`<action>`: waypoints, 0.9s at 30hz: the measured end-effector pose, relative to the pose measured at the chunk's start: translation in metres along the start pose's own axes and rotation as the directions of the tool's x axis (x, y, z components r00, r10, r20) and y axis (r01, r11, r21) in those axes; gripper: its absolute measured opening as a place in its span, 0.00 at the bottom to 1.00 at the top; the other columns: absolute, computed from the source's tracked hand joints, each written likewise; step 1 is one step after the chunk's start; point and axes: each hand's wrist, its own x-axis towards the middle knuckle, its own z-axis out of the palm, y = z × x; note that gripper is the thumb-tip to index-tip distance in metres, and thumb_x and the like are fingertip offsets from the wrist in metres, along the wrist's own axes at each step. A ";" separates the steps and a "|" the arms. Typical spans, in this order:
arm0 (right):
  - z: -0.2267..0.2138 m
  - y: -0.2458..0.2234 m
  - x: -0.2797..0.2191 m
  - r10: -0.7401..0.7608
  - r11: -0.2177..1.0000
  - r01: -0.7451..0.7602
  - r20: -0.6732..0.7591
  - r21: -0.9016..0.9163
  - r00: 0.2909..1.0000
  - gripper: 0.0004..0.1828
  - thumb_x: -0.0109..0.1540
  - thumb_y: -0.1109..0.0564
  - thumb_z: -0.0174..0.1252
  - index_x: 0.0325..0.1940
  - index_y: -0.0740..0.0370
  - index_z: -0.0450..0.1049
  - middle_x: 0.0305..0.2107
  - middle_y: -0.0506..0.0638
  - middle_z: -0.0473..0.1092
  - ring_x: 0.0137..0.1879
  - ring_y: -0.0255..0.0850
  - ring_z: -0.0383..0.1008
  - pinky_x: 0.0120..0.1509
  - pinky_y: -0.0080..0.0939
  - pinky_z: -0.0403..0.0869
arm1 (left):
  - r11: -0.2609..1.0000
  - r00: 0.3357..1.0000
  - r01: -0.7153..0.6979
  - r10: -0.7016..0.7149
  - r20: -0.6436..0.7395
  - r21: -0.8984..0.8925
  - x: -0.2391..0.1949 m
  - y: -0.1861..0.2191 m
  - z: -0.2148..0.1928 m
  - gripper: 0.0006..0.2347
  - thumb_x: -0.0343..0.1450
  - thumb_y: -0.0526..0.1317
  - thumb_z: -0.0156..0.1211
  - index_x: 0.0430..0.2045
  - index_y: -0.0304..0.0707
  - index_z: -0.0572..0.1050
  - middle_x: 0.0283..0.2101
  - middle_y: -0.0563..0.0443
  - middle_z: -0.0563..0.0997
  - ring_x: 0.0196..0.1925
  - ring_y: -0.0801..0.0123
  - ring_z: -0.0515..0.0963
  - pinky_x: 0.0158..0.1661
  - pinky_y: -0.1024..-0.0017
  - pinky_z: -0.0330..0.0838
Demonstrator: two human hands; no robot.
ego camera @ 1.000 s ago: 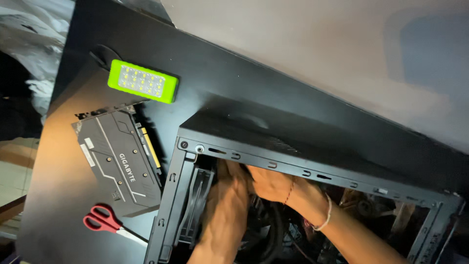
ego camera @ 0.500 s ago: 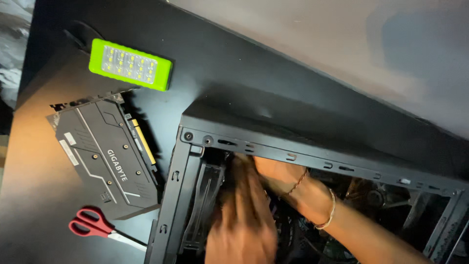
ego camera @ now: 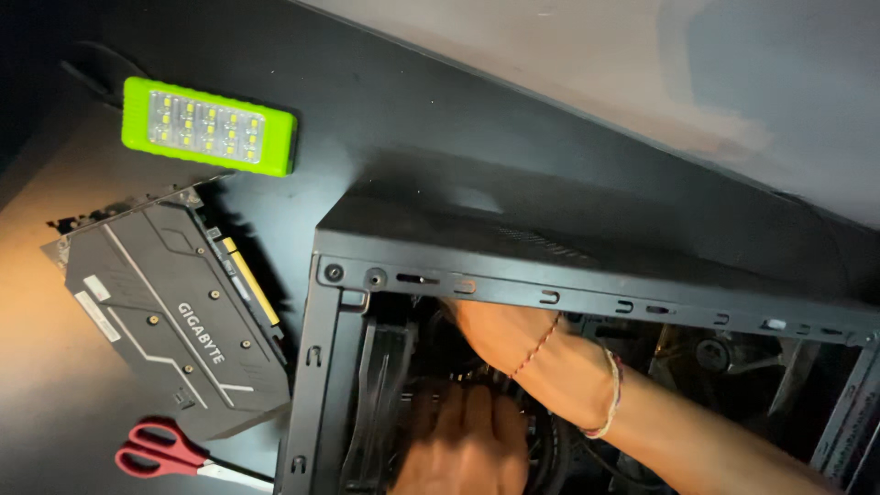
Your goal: The person works inside an open computer case, manipulating cables and components near the motherboard and CPU cooler. They connect a small yellow connector to a fan header and route cables within the case.
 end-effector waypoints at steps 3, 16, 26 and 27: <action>0.000 0.008 -0.013 0.127 0.986 -0.104 -0.188 0.127 0.974 0.20 0.65 0.49 0.51 0.60 0.49 0.77 0.57 0.56 0.76 0.61 0.55 0.76 0.64 0.53 0.74 | 0.997 0.998 0.048 -0.045 0.051 -0.055 -0.013 -0.001 0.017 0.18 0.80 0.49 0.47 0.18 0.48 0.68 0.23 0.47 0.68 0.26 0.50 0.71 0.36 0.50 0.70; 0.002 0.011 -0.017 -0.114 0.993 0.115 -0.099 0.010 0.989 0.24 0.61 0.53 0.56 0.61 0.43 0.79 0.55 0.55 0.79 0.57 0.62 0.79 0.58 0.65 0.75 | 0.994 0.971 0.094 -0.078 0.226 -0.062 -0.023 0.002 0.023 0.14 0.65 0.54 0.62 0.21 0.46 0.73 0.27 0.44 0.74 0.31 0.46 0.74 0.45 0.43 0.70; 0.003 0.002 -0.008 0.317 0.845 -0.176 -0.209 0.506 0.925 0.05 0.61 0.56 0.58 0.34 0.46 0.78 0.31 0.50 0.75 0.33 0.52 0.75 0.33 0.53 0.73 | 0.993 0.961 0.096 -0.074 0.265 -0.071 -0.026 0.007 0.025 0.17 0.70 0.53 0.60 0.23 0.36 0.78 0.29 0.37 0.77 0.36 0.40 0.76 0.44 0.36 0.67; 0.001 0.005 -0.009 0.291 0.791 -0.153 -0.145 0.592 0.946 0.07 0.56 0.64 0.57 0.31 0.53 0.77 0.27 0.53 0.74 0.28 0.55 0.75 0.28 0.57 0.73 | 0.991 0.952 0.112 -0.087 0.295 -0.072 -0.023 0.007 0.021 0.15 0.67 0.52 0.62 0.22 0.39 0.78 0.28 0.38 0.77 0.35 0.41 0.75 0.48 0.35 0.68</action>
